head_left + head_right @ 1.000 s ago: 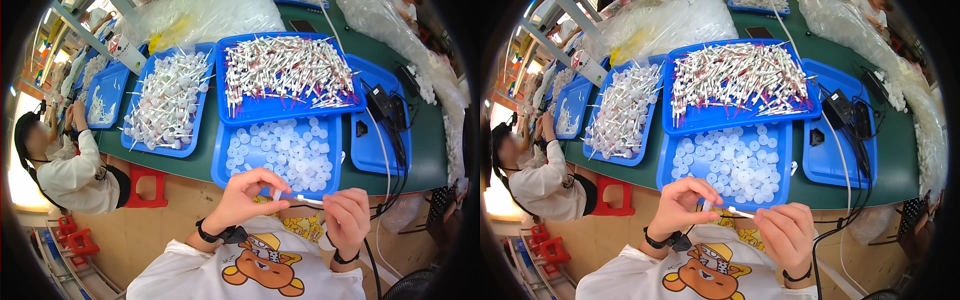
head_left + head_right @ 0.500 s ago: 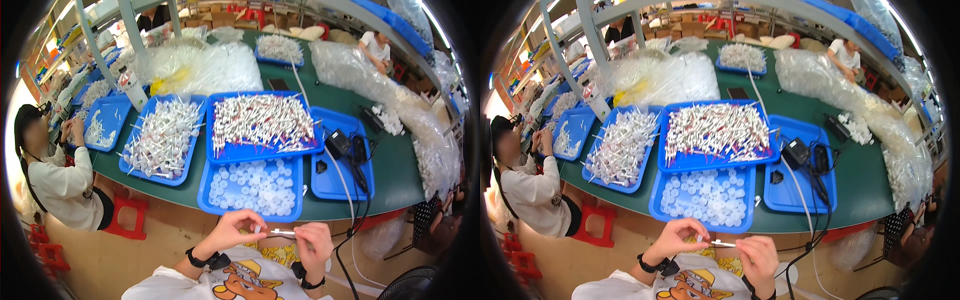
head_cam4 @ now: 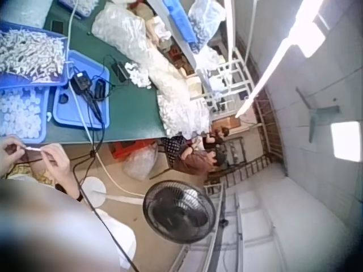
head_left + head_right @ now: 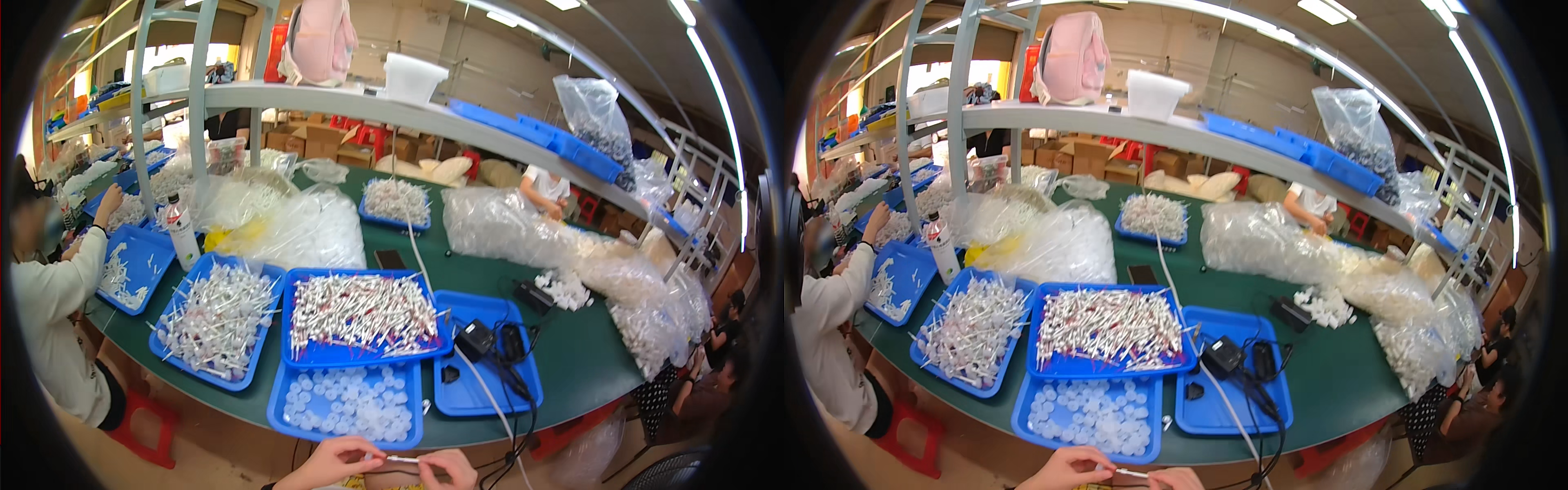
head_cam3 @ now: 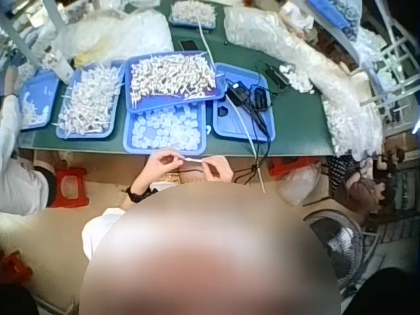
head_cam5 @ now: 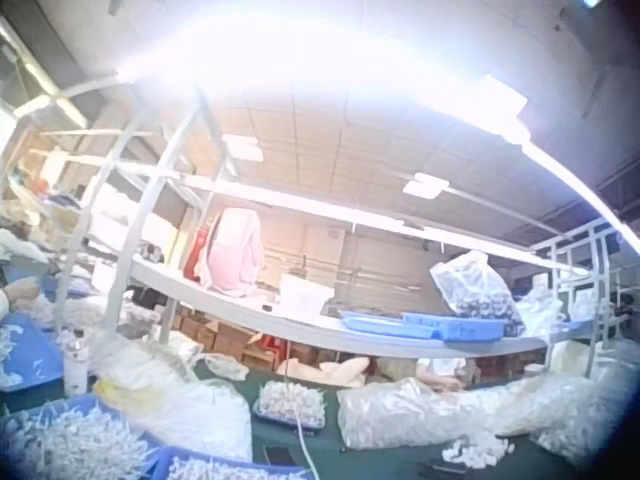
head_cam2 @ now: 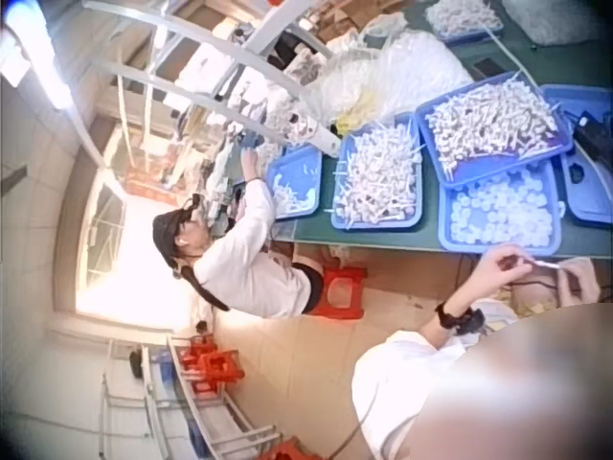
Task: The person repeatedly picks a white plastic cap and a stick with a red tip from blue trays, inserts the stick into the cap, and places the assembled unit into a tray. The process is repeated continuously.
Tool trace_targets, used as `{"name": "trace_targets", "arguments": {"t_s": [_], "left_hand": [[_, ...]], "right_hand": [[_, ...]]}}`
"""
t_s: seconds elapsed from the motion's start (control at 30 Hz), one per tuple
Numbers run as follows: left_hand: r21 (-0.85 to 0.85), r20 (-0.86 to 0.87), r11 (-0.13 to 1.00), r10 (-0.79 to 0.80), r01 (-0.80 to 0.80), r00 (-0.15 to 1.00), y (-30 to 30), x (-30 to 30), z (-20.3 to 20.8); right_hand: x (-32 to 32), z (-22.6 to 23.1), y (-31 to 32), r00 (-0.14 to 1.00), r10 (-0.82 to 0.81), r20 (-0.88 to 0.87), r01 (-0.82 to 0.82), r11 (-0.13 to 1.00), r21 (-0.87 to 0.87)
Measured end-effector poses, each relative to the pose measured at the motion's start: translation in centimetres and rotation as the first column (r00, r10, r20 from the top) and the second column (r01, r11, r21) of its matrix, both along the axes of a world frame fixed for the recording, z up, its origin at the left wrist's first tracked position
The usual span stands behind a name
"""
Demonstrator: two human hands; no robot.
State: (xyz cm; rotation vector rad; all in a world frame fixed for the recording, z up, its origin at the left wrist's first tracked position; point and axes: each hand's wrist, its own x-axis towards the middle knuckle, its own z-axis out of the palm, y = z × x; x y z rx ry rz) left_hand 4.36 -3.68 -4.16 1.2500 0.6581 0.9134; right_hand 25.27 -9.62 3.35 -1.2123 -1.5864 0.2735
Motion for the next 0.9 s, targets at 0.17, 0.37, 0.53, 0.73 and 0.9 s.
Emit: {"name": "trace_targets", "arguments": {"t_s": [0.17, 0.37, 0.53, 0.73, 0.9], "left_hand": [[-0.037, -0.073, 0.997, 0.071, -0.074, 0.995, -0.8, -0.2, 2.4], [0.132, -0.218, 0.981, 0.17, -0.144, 0.961, -0.3, 0.1, 4.6], [0.244, -0.161, 0.955, 0.21, -0.167, 0.964, -0.5, 0.3, 5.2], [0.229, -0.072, 0.952, 0.226, -0.204, 0.971, -0.7, -0.3, 4.5], [-0.21, 0.191, 0.972, 0.151, -0.109, 0.97, -1.5, -1.7, 4.7]], "right_hand": [[-0.1, -0.8, 0.0, 0.999, 0.039, -0.03, -0.04, 0.998, -0.049], [0.5, -1.5, 1.5, 0.975, 0.162, 0.154, -0.144, 0.982, -0.119], [0.1, -1.7, 2.2, 0.95, 0.201, 0.24, -0.209, 0.978, 0.007], [-1.7, -1.1, 1.8, 0.976, 0.211, 0.048, -0.203, 0.97, -0.134], [-2.4, -1.1, 3.1, 0.945, 0.305, 0.115, -0.306, 0.952, -0.003]]}}
